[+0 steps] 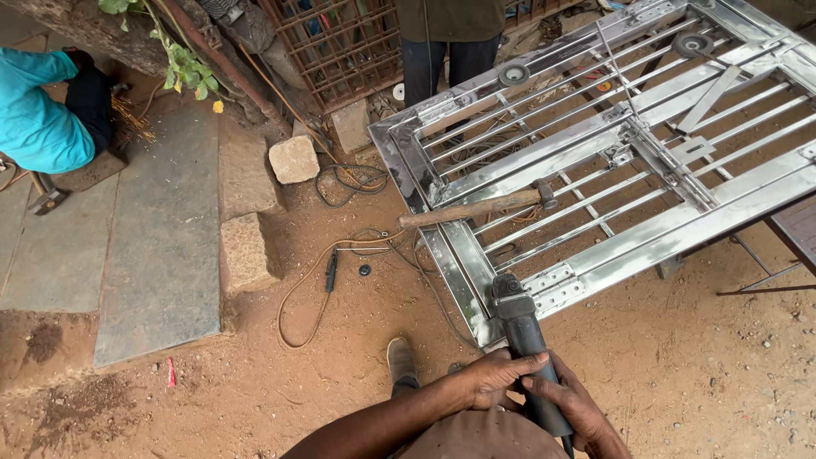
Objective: The person uses a hand-held angle grinder to smooth and polish the welded joints and surfaces of a large metal gate frame, moving the tool along the edges and corners.
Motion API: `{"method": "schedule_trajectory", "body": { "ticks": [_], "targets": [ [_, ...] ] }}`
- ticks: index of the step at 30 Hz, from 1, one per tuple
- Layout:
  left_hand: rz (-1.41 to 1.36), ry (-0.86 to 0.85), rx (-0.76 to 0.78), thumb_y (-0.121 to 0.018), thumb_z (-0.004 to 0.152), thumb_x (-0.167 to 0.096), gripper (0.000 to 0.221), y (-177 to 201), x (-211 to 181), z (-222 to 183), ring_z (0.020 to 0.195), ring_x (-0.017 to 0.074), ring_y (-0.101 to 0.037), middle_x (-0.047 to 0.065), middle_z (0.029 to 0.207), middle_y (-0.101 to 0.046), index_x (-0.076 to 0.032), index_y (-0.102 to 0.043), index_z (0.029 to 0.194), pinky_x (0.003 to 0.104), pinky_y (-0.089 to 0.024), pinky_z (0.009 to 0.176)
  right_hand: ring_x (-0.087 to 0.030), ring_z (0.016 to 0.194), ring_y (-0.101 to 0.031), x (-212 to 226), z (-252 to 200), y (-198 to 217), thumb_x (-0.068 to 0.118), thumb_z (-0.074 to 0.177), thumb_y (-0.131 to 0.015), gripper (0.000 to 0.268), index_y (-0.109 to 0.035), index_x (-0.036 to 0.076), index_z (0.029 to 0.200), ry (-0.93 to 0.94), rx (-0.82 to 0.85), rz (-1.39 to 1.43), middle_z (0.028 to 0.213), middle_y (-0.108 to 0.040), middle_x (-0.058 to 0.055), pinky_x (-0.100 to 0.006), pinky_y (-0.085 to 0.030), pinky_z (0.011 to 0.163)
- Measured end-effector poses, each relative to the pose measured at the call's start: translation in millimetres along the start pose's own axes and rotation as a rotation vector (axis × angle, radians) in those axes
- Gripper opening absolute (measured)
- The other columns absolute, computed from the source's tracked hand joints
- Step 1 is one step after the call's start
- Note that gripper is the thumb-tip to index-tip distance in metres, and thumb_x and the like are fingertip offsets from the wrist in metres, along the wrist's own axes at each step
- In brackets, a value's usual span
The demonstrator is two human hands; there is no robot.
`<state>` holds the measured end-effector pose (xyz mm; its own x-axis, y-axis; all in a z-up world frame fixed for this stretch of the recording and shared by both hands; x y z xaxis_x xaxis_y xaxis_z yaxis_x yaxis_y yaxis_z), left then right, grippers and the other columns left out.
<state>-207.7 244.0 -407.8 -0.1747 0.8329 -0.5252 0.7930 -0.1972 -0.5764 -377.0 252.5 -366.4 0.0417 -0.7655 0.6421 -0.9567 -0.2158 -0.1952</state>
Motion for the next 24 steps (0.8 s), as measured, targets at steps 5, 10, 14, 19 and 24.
{"method": "schedule_trajectory", "body": {
  "ticks": [5,10,14,19,24],
  "targets": [
    [-0.012,0.010,0.049,-0.073,0.082,-0.065,0.100,10,26,20,0.140,0.0527,-0.037,0.033,0.148,-0.039,-0.008,-0.034,0.154,0.079,-0.033,0.099,-0.036,0.086,-0.069,-19,7,15,0.027,0.077,-0.076,0.080,-0.043,0.010,0.148,-0.020,-0.029,0.005,0.109,-0.067,-0.025,-0.051,-0.059,0.074],
    [-0.100,-0.013,0.047,-0.080,0.078,-0.064,0.089,21,29,60,0.129,0.0367,-0.040,0.016,0.133,-0.049,-0.013,-0.047,0.143,0.070,-0.037,0.098,-0.034,0.082,-0.068,-1,57,-19,0.027,0.081,-0.074,0.073,-0.046,0.008,0.146,0.024,0.068,-0.089,0.106,-0.068,-0.025,-0.048,-0.055,0.068],
    [-0.145,0.044,0.150,-0.086,0.068,-0.063,0.076,39,39,83,0.112,0.0291,-0.053,0.009,0.109,-0.063,-0.016,-0.058,0.122,0.061,-0.046,0.084,-0.033,0.079,-0.068,-10,54,-28,0.026,0.084,-0.072,0.067,-0.048,0.006,0.144,0.009,0.047,-0.107,0.104,-0.068,-0.024,-0.045,-0.053,0.063],
    [-0.186,0.052,0.252,-0.087,0.080,-0.061,0.067,44,59,86,0.104,0.0268,-0.057,0.006,0.098,-0.059,-0.010,-0.063,0.116,0.054,-0.050,0.085,-0.032,0.075,-0.067,-11,39,-35,0.026,0.089,-0.070,0.061,-0.050,0.004,0.142,0.001,-0.017,-0.116,0.101,-0.068,-0.024,-0.042,-0.049,0.057],
    [-0.132,-0.002,0.226,-0.083,0.086,-0.057,0.068,47,49,54,0.106,0.0313,-0.051,0.014,0.108,-0.052,-0.003,-0.057,0.117,0.049,-0.046,0.089,-0.030,0.071,-0.066,-4,7,-61,0.026,0.093,-0.068,0.054,-0.052,0.002,0.139,-0.006,-0.051,-0.136,0.098,-0.068,-0.024,-0.039,-0.046,0.051]
  ]
}}
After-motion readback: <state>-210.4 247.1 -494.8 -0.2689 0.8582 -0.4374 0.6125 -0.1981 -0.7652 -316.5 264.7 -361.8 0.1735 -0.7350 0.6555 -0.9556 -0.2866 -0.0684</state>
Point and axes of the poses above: each hand's wrist, its own z-axis towards the middle knuckle, its own y-axis out of the back of the hand, x = y × z, the point moved 1 cm from there along z, towards the middle knuckle
